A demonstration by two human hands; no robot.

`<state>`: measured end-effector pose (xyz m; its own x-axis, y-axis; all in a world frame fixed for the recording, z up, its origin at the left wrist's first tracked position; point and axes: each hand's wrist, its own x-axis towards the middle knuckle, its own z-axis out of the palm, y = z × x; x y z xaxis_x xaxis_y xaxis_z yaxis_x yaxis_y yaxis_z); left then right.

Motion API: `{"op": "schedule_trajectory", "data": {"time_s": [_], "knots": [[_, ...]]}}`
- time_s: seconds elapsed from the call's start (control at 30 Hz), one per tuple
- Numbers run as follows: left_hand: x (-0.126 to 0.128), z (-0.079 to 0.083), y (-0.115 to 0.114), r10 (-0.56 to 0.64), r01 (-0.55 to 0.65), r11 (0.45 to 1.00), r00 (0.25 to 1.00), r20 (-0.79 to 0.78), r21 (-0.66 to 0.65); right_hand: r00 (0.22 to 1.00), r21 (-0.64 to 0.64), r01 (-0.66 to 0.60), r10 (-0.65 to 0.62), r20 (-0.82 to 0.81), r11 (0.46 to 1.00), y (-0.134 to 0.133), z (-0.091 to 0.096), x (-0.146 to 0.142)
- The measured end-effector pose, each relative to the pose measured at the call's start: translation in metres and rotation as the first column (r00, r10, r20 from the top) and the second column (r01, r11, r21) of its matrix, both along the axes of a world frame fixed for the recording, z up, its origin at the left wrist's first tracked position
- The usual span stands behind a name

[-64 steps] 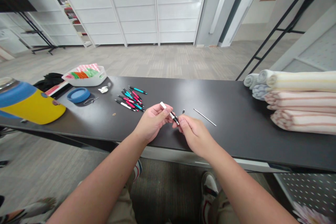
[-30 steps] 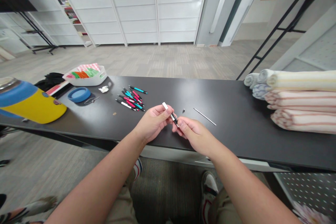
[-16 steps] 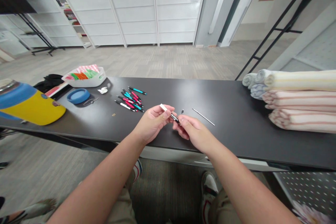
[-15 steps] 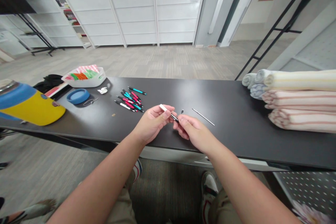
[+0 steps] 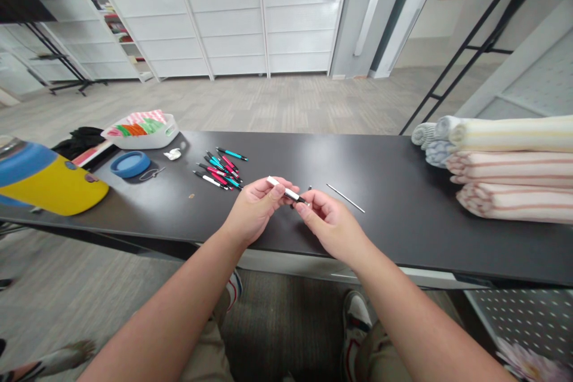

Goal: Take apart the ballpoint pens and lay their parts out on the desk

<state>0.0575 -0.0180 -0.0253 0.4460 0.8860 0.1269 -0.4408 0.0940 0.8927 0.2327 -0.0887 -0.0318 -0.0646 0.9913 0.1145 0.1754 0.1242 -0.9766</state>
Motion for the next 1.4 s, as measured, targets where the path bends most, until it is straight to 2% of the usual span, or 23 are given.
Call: {"op": "schedule_trajectory", "data": {"time_s": [0.3,0.5,0.7,1.17,1.3,1.4], "knots": [[0.0012,-0.0026,-0.0002,0.039,-0.039,0.999,0.999,-0.029,0.005,0.973,0.074,0.093,-0.106,0.205,0.993,-0.0032,0.0017,-0.0007],[0.0018,-0.0021,-0.0005,0.056,-0.056,0.998,0.998,-0.011,-0.001,0.970,0.097,0.123,-0.140,0.201,0.988,-0.0028,0.0006,-0.0016],[0.0020,0.0011,-0.0014,0.061,-0.061,0.998,0.998,-0.016,0.010,0.982,0.079,0.075,-0.087,0.167,0.994,-0.0030,0.0018,-0.0011],[0.0039,-0.0008,-0.0003,0.049,-0.048,0.999,0.998,-0.044,0.008,0.940,0.177,0.167,-0.210,0.267,0.970,-0.0060,0.0034,-0.0016],[0.0032,-0.0034,0.0005,0.082,-0.077,0.996,0.993,-0.090,0.053,0.910,0.229,0.192,-0.261,0.323,0.954,-0.0062,0.0043,-0.0036],[0.0014,-0.0059,0.0006,0.100,-0.089,0.991,0.989,-0.112,0.105,0.926,0.186,0.205,-0.251,0.281,0.961,-0.0052,0.0032,-0.0039]]}}
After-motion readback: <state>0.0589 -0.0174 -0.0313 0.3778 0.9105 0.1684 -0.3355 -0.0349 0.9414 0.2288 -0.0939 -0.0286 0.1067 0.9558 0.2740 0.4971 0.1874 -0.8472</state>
